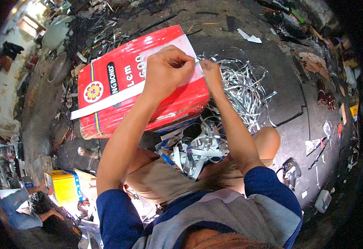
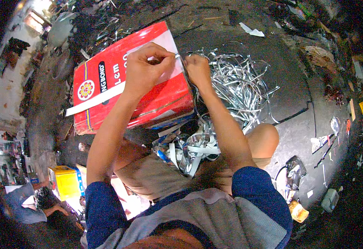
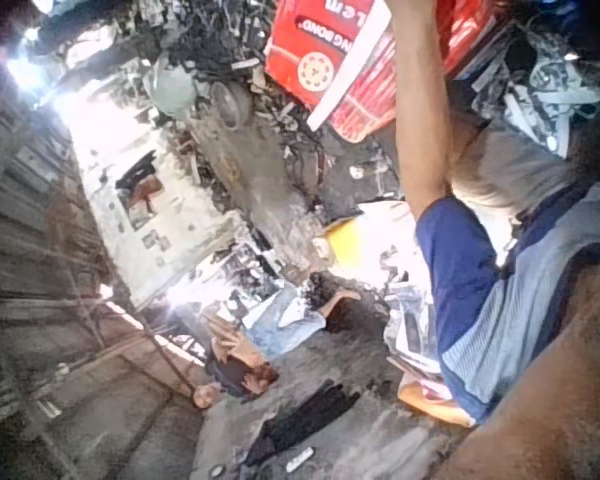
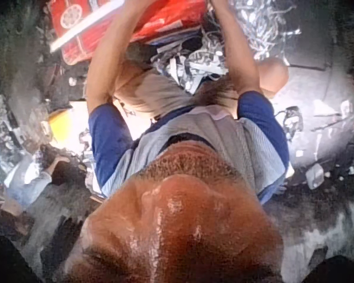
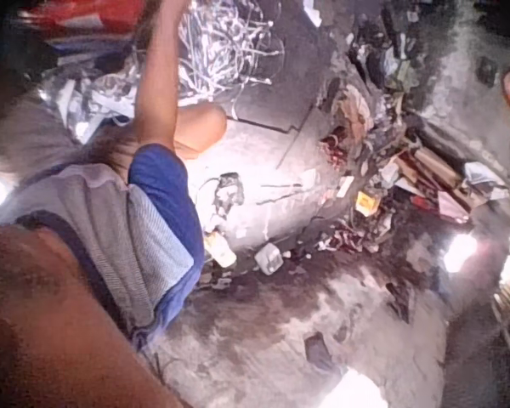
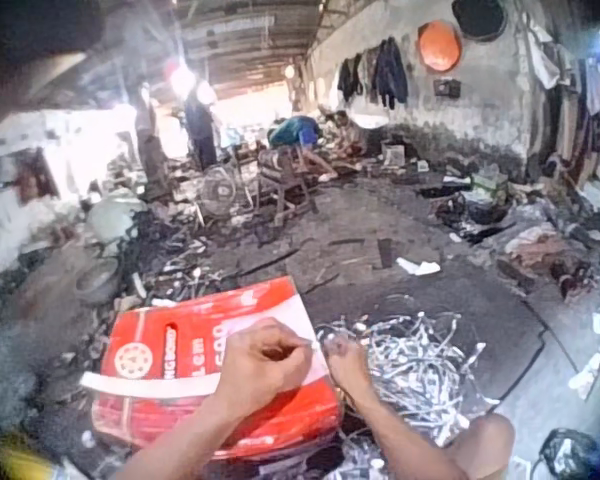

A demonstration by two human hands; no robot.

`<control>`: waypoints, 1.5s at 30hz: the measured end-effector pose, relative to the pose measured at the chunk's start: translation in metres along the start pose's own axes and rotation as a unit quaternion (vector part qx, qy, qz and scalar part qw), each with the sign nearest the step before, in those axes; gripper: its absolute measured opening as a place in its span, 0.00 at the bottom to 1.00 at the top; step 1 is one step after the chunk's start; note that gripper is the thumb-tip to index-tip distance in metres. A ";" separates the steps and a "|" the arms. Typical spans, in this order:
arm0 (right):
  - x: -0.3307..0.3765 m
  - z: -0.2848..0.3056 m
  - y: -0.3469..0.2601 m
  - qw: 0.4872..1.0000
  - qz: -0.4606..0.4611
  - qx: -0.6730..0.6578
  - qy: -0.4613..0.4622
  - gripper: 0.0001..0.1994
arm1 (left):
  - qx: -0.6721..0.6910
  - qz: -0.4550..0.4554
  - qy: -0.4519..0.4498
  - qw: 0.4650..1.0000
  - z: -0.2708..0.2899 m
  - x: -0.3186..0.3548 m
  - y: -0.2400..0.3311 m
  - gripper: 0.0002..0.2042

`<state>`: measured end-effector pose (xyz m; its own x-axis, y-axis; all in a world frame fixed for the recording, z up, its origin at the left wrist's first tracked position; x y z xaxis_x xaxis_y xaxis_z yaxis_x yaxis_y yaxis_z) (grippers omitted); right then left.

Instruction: The person sits on the floor and wraps a red rectangular package with white tape. They repeatedly pull tape, press it onto the package, and smooth it down, working on multiple sides of the package.

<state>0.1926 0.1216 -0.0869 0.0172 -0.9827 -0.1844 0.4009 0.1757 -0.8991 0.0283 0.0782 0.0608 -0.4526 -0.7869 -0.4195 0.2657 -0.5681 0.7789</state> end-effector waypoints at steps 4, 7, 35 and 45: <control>0.023 -0.029 0.091 0.992 -0.125 -0.013 -0.005 0.15 | -0.016 0.015 -0.006 1.000 0.000 -0.001 -0.003 0.04; 0.030 -0.050 0.159 0.991 -0.120 0.050 -0.002 0.15 | -0.024 0.017 -0.002 1.000 0.003 -0.001 -0.004 0.04; 0.118 -0.029 0.303 0.898 -0.375 0.214 -0.086 0.16 | -0.169 -0.170 -0.091 0.967 -0.011 0.003 0.030 0.09; 0.125 -0.003 0.334 0.875 -0.414 0.244 -0.062 0.15 | -0.248 -0.191 -0.121 0.942 -0.013 0.020 0.040 0.14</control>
<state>0.3258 0.0581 -0.4114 -0.3768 -0.7660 0.5208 0.6663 -0.6148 -0.4221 0.0411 0.0367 0.0781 -0.7605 -0.4584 -0.4599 0.3823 -0.8886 0.2535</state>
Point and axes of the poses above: each hand's wrist, its own x-axis away from the middle knuckle, its own z-axis out of the back of the hand, y = z × x, the point moved 10 cm from there along -x, towards the middle knuckle, and after that the axes turned 14 degrees about -y, right-handed, at the moved point
